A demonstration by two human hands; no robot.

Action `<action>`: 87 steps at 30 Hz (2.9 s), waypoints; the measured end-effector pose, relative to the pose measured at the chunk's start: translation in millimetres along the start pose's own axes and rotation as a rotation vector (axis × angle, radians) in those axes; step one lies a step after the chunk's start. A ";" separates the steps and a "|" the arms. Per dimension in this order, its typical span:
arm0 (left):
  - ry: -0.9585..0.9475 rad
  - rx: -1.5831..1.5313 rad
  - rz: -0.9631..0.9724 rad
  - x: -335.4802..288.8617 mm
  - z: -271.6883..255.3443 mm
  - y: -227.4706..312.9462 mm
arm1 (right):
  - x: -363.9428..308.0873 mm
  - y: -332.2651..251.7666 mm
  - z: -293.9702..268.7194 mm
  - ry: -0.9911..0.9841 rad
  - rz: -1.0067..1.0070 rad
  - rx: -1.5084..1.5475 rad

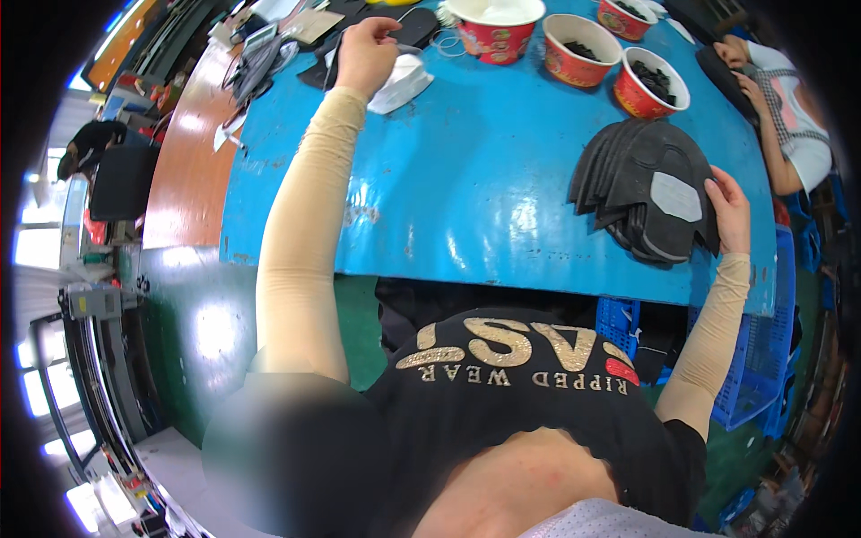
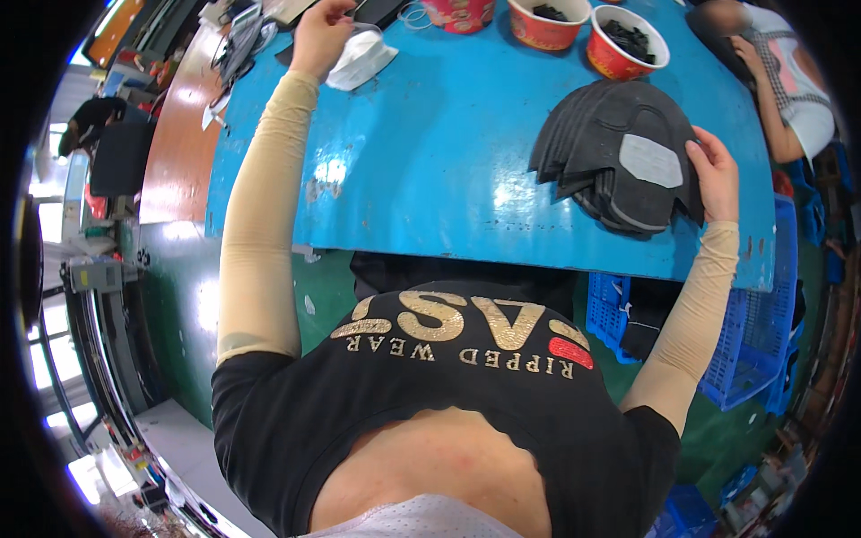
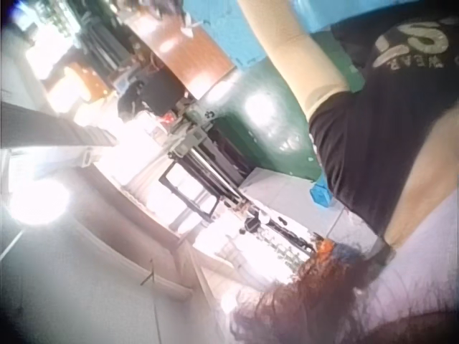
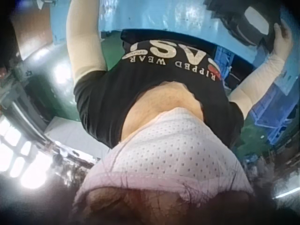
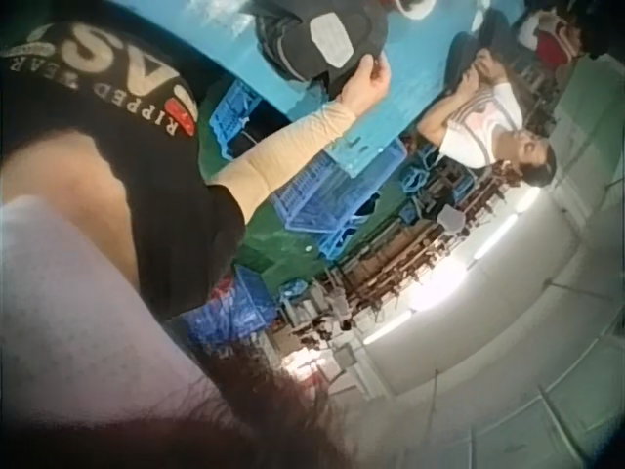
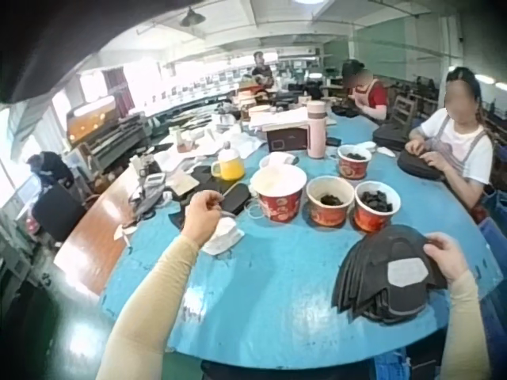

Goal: The person applies adhesive tape strips by hand onto shoe upper panels, then stacks the completed shoe components into a pile.

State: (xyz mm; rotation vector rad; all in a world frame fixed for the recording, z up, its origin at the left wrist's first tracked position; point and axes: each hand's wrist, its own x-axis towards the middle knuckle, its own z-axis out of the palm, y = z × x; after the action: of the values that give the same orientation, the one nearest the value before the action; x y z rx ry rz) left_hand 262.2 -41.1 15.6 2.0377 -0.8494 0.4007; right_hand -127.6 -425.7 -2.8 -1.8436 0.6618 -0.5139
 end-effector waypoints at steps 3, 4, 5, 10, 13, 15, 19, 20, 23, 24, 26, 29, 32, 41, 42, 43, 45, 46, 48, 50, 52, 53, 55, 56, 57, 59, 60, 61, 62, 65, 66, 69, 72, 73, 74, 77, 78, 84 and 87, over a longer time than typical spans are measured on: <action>0.134 -0.073 0.060 25.2 17.7 30.2 | -6.4 -8.3 3.5 0.036 -0.069 -0.312; 0.140 -0.108 0.119 38.8 26.4 46.1 | -6.4 -5.0 5.8 0.050 -0.067 -0.309; 0.155 -0.113 0.131 51.4 34.7 64.7 | -7.9 -3.5 4.9 0.062 -0.085 -0.277; 0.228 0.063 0.321 98.9 89.6 53.5 | -13.6 -9.4 10.6 0.055 -0.177 -0.495; -0.196 0.458 0.271 102.2 124.1 51.8 | -14.3 -2.9 0.0 0.046 -0.047 -0.411; -0.547 0.674 0.174 100.0 122.0 63.0 | -18.6 -1.2 -5.6 0.034 0.039 -0.392; -0.284 0.655 0.218 126.6 121.2 23.2 | -12.2 -16.4 3.5 -0.221 0.097 -0.270; -0.152 0.766 0.318 114.5 119.2 46.3 | -14.9 -13.1 -4.5 -0.275 0.157 -0.221; 0.202 0.863 0.781 97.0 77.1 83.5 | -0.7 -13.5 -5.0 -0.353 0.201 -0.239; 0.202 0.876 0.778 86.5 68.2 96.5 | 2.2 -16.5 -1.3 -0.381 0.229 -0.280; 0.319 0.515 0.701 58.9 65.4 135.9 | 2.8 -33.2 9.8 -0.414 0.277 -0.282; -0.368 0.134 0.754 0.9 102.1 177.9 | 4.3 -31.3 0.9 -0.410 0.350 -0.311; -0.588 -0.295 0.665 -83.3 105.0 230.9 | 4.7 -39.0 3.9 -0.513 0.442 -0.167; -0.518 -0.327 0.295 -128.2 129.7 210.7 | -5.7 -47.6 18.7 -0.433 0.496 0.017; -0.493 -0.344 0.286 -128.6 131.5 209.9 | -4.9 -49.1 17.3 -0.436 0.492 0.008; -0.483 -0.346 0.283 -129.4 132.8 208.3 | -4.8 -49.3 15.7 -0.429 0.527 0.075; -0.480 -0.395 0.239 -130.6 131.6 206.8 | -6.2 -49.6 11.3 -0.425 0.561 0.132; -0.473 -0.398 0.234 -131.1 130.9 205.0 | -7.7 -49.4 8.9 -0.390 0.606 0.267; -0.560 -0.420 0.154 -127.3 123.6 208.1 | -12.0 -59.8 10.9 -0.357 0.646 0.387; -0.576 -0.538 0.054 -127.1 106.6 211.1 | -26.3 -75.3 16.0 -0.371 0.476 0.571; -0.593 -0.645 -0.066 -127.7 74.9 206.9 | -54.6 -125.2 41.2 -0.535 0.440 0.762; -0.691 -0.840 -0.189 -123.6 53.5 200.7 | -69.5 -132.6 54.0 -0.560 0.302 0.716; -0.786 -1.209 -0.365 -119.8 21.4 181.5 | -93.0 -138.9 93.1 -0.522 -0.172 0.222; -0.779 -1.381 -0.409 -120.1 7.3 172.8 | -104.0 -139.9 119.6 -0.435 -0.505 -0.225; -0.732 -1.530 -0.583 -121.9 -6.0 169.5 | -113.8 -142.2 141.1 -0.402 -0.633 -0.332; -0.571 -1.649 -0.781 -133.1 -24.7 147.3 | -122.0 -142.7 178.9 -0.330 -0.826 -0.451; -0.490 -1.638 -0.814 -138.0 -30.9 138.1 | -124.1 -138.4 197.8 -0.276 -0.880 -0.471; -0.464 -1.617 -0.825 -143.7 -34.3 129.4 | -124.7 -132.0 214.8 -0.196 -0.895 -0.416; -0.435 -1.626 -0.881 -152.1 -41.8 118.7 | -125.2 -128.7 228.1 -0.222 -0.902 -0.382; -0.279 -1.658 -0.995 -170.4 -44.5 94.7 | -121.5 -120.5 255.1 -0.233 -0.966 -0.330; -0.232 -1.687 -0.992 -175.7 -44.4 90.2 | -119.8 -118.4 260.3 -0.250 -0.967 -0.314; -0.161 -1.662 -1.038 -186.9 -46.4 88.6 | -113.5 -115.2 264.8 -0.378 -0.878 -0.206; -0.157 -1.639 -1.058 -187.7 -47.8 88.6 | -105.8 -115.1 260.5 -0.474 -0.736 -0.072; -0.196 -1.589 -1.048 -186.9 -48.4 87.5 | -101.2 -120.2 252.6 -0.585 -0.452 0.030; -0.232 -1.538 -1.038 -187.2 -49.3 86.0 | -96.1 -128.1 243.4 -0.685 -0.163 0.131; -0.305 -1.523 -0.963 -184.1 -53.4 81.3 | -77.8 -141.6 231.2 -0.434 -0.083 0.659; -0.311 -1.487 -0.934 -185.7 -54.2 79.8 | -73.3 -157.2 231.3 -0.327 -0.097 0.797; -0.312 -1.171 -0.898 -183.9 -55.0 87.2 | -51.4 -155.4 178.1 -0.199 -0.138 0.789; -0.287 -1.268 -0.895 -185.6 -56.5 87.9 | -78.1 -120.3 211.1 -0.204 0.052 0.731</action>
State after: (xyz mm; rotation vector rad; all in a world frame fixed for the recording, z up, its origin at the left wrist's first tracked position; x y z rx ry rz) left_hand 69.8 48.6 -3.1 1.0471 -0.1267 -0.7771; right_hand -30.2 -192.6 33.9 -1.1638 0.3162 -0.4473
